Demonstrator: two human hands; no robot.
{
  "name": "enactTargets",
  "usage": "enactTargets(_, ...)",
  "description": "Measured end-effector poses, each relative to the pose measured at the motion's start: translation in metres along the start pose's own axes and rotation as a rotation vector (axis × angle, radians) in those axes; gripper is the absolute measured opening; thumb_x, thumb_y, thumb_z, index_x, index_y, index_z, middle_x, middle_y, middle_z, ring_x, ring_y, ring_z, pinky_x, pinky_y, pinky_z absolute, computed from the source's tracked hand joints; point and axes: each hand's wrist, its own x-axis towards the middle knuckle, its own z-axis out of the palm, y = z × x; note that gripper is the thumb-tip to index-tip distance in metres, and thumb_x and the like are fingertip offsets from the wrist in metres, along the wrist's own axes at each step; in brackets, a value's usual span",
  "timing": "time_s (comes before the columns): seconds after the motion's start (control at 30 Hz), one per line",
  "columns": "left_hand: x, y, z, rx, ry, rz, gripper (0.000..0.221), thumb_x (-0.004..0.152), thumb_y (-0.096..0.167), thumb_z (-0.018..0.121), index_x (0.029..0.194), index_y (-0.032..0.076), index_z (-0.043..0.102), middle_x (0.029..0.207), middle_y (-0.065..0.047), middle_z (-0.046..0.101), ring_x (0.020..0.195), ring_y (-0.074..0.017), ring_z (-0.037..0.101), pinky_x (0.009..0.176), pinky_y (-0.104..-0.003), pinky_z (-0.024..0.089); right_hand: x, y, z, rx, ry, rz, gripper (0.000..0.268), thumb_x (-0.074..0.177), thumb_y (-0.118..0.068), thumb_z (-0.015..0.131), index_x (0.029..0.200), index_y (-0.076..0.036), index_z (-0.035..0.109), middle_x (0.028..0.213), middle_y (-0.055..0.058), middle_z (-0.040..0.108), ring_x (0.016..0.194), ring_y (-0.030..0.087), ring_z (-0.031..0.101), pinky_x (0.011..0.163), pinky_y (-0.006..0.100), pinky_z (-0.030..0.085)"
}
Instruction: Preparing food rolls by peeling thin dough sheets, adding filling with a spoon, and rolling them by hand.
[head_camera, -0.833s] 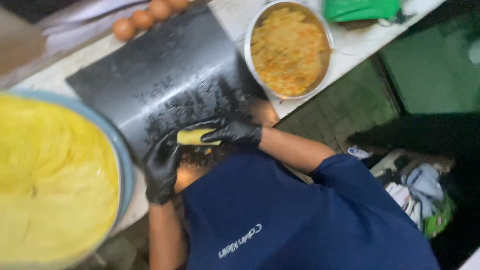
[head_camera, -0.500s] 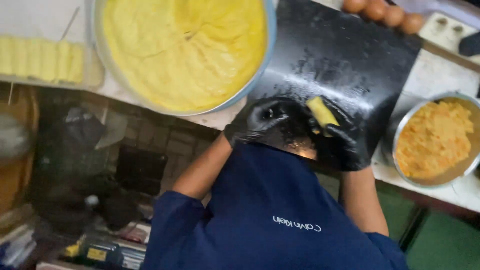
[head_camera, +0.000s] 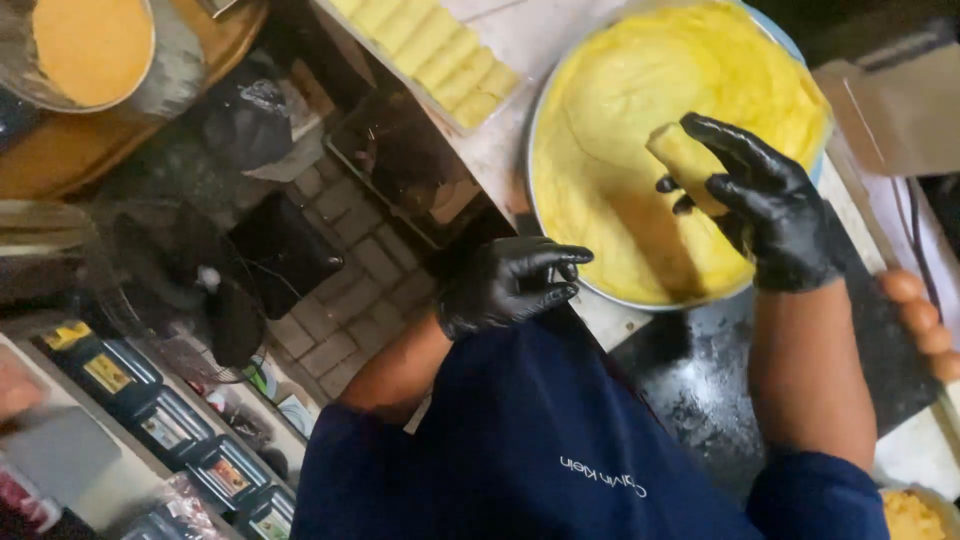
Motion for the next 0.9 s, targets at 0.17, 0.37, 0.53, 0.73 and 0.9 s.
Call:
enactTargets(0.17, -0.026, -0.024, -0.064, 0.011, 0.335, -0.079, 0.024, 0.095, 0.010, 0.065, 0.119, 0.005, 0.066, 0.108, -0.011, 0.071, 0.094, -0.0179, 0.070, 0.084, -0.029, 0.057, 0.130, -0.056, 0.056, -0.642, -0.334, -0.400, 0.046, 0.097, 0.001, 0.059, 0.140, 0.011, 0.045, 0.138, 0.026, 0.055, 0.104, 0.032, 0.066, 0.082, 0.038, 0.058)
enactTargets(0.37, -0.054, -0.045, -0.090, 0.148, 0.452, -0.126, 0.026, 0.092, 0.008, 0.070, 0.117, 0.002, 0.067, 0.116, -0.014, 0.070, 0.106, -0.0243, 0.070, 0.095, -0.035, 0.057, 0.259, -0.051, 0.067, -1.303, -0.767, -0.254, 0.042, 0.092, -0.023, 0.059, 0.133, -0.021, 0.062, 0.135, 0.001, 0.063, 0.105, 0.025, 0.066, 0.094, 0.043, 0.047)
enactTargets(0.53, -0.058, -0.052, -0.091, 0.037, 0.495, -0.208, 0.028, 0.091, 0.006, 0.070, 0.119, 0.004, 0.066, 0.111, -0.011, 0.070, 0.098, -0.0181, 0.070, 0.088, -0.029, 0.058, 0.286, -0.049, 0.091, -1.305, -0.719, 0.172, 0.040, 0.083, -0.010, 0.066, 0.121, -0.022, 0.072, 0.101, 0.004, 0.071, 0.085, 0.020, 0.060, 0.077, 0.033, 0.048)
enactTargets(0.73, -0.057, -0.059, -0.095, 0.051, 0.476, -0.198, 0.028, 0.091, 0.005, 0.069, 0.119, 0.003, 0.065, 0.110, -0.011, 0.071, 0.099, -0.0206, 0.070, 0.089, -0.031, 0.058, 0.295, -0.040, 0.094, -1.223, -0.759, 0.229, 0.037, 0.087, -0.015, 0.062, 0.122, -0.023, 0.071, 0.114, 0.000, 0.068, 0.101, 0.019, 0.057, 0.094, 0.034, 0.043)
enactTargets(0.9, -0.046, -0.061, -0.104, 0.061, 0.455, -0.146, 0.030, 0.091, 0.003, 0.069, 0.120, 0.001, 0.063, 0.111, -0.013, 0.071, 0.100, -0.0222, 0.070, 0.090, -0.032, 0.059, 0.288, -0.053, 0.083, -1.228, -0.686, 0.167, 0.049, 0.088, -0.004, 0.051, 0.131, -0.025, 0.063, 0.141, 0.000, 0.057, 0.126, 0.023, 0.052, 0.102, 0.041, 0.041)
